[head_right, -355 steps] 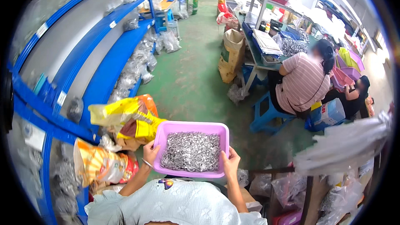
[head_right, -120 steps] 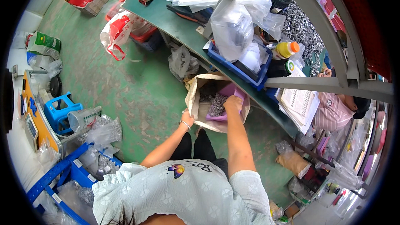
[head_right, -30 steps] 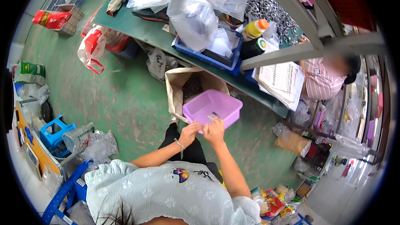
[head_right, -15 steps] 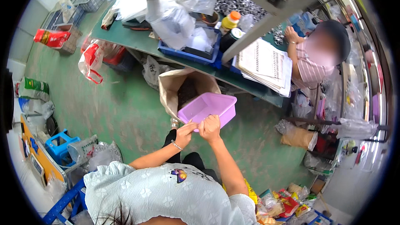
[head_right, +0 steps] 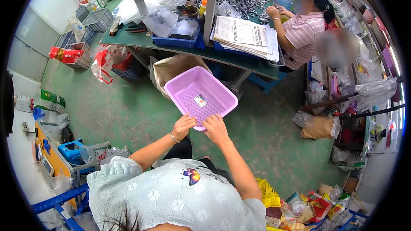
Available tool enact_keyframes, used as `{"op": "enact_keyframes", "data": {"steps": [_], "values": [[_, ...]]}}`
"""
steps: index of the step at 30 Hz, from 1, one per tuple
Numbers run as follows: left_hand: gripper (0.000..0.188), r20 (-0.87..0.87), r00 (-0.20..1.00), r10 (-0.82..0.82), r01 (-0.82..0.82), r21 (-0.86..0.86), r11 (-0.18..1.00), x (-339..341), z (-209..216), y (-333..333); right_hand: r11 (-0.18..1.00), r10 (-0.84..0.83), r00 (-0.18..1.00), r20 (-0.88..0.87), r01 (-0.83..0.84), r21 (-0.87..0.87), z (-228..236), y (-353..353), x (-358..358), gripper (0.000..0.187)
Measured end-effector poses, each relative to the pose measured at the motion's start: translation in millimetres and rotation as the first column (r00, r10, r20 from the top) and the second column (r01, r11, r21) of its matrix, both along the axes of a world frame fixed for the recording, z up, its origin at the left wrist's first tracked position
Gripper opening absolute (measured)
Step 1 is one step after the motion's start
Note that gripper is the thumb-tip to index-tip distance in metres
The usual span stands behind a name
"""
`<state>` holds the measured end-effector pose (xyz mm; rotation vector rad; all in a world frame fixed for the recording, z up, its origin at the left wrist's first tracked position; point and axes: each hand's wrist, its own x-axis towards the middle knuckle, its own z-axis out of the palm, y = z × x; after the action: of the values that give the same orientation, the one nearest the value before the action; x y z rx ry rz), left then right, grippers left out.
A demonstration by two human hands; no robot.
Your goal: The person sorts small silver metal components on a green table, separating them into piles and transferring them into a purple basket. The person then carries the basket to a shelf and pours the contents into a large sack before returning to the table to continue sorting.
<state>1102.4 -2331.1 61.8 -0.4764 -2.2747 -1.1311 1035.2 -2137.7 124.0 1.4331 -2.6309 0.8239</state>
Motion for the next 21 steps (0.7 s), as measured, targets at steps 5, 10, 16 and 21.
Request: {"op": "enact_keyframes", "data": {"steps": [5, 10, 16, 21], "values": [[0.027, 0.047, 0.994, 0.096, -0.094, -0.037, 0.995, 18, 19, 23, 0.998, -0.001, 1.000, -0.026, 0.000, -0.055, -7, 23, 13, 0.027], [0.049, 0.131, 0.912, 0.390, -0.407, 0.159, 0.899, 24, 44, 26, 0.913, -0.101, 0.964, 0.245, 0.187, -0.364, 13, -2, -6, 0.028], [0.054, 0.491, 0.769, 0.410, -0.586, 0.284, 0.759, 23, 0, 4, 0.599, 0.034, 0.524, 0.851, 0.671, -0.438, -9, -52, -45, 0.017], [0.054, 0.710, 0.670, 0.216, -0.623, 0.380, 0.684, -2, -51, -24, 0.407, 0.141, 0.257, 0.956, 0.865, -0.293, -50, -79, -77, 0.027]]}}
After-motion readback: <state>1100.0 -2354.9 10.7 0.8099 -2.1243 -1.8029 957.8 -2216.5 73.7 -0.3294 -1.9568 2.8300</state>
